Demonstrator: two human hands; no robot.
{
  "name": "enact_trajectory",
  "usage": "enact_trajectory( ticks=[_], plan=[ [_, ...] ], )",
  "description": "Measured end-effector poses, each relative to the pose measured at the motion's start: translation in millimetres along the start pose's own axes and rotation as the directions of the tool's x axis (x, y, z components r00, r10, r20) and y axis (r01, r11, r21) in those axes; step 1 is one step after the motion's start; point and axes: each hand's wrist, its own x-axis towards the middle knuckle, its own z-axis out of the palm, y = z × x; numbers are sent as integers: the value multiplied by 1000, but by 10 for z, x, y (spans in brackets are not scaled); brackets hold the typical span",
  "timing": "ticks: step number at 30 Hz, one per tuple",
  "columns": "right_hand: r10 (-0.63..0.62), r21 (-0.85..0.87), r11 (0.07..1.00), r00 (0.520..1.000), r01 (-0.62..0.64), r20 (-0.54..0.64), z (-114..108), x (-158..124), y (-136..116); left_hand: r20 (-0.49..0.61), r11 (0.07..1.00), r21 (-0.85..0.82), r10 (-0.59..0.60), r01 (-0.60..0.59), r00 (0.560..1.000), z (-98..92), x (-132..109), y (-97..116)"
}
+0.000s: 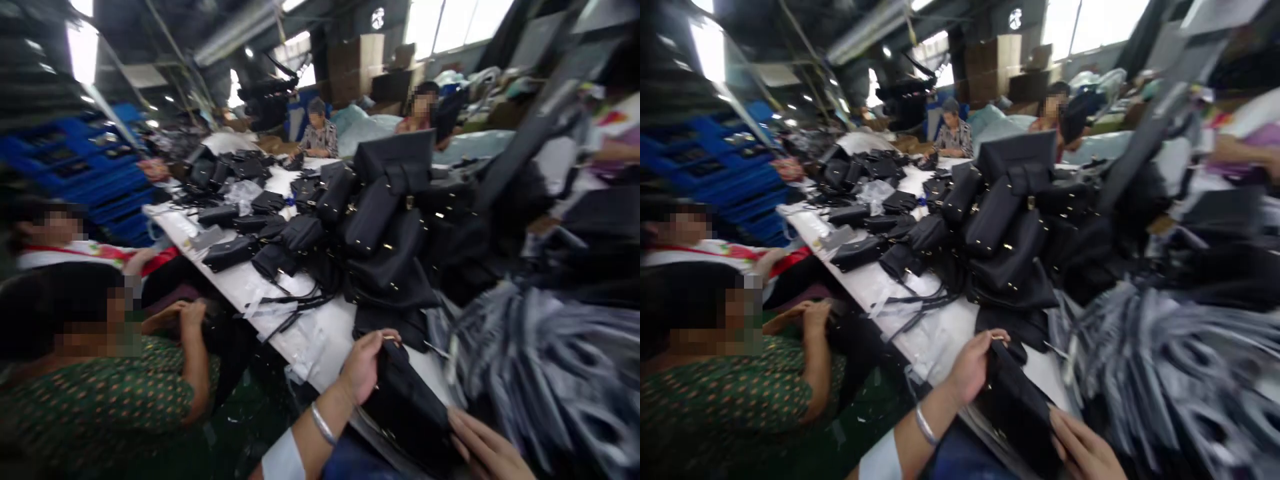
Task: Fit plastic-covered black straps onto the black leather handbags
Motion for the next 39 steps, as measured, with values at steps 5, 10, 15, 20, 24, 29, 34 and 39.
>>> enact_trajectory(
  ticks=[5,10,15,20,24,29,34,39],
  plan=[
    [161,285,936,972,-206,172,-67,-25,404,-15,998,22,-52,52,999,-76,45,52],
    [135,337,923,977,-185,164,-58,-26,444,-26,997,48,-60,61,998,-93,-17,12],
    [109,404,900,981,-167,162,12,-75,399,-10,995,92,-27,28,1000,-94,-37,-28],
    [-5,417,904,976,-89,220,165,50,404,48,983,179,-51,42,998,-112,-68,-141],
    [-42,249,969,991,9,128,243,200,335,128,926,373,-108,53,986,-47,-133,-204],
    [-250,-233,949,958,214,-138,295,272,123,211,796,594,-14,-117,977,65,-123,-142],
    [-525,-481,772,843,415,-115,391,324,-34,286,568,756,160,-325,945,102,-133,-180],
    [-526,-403,808,834,430,-164,447,385,-217,265,501,816,117,-287,957,148,-188,-299]
  ],
)
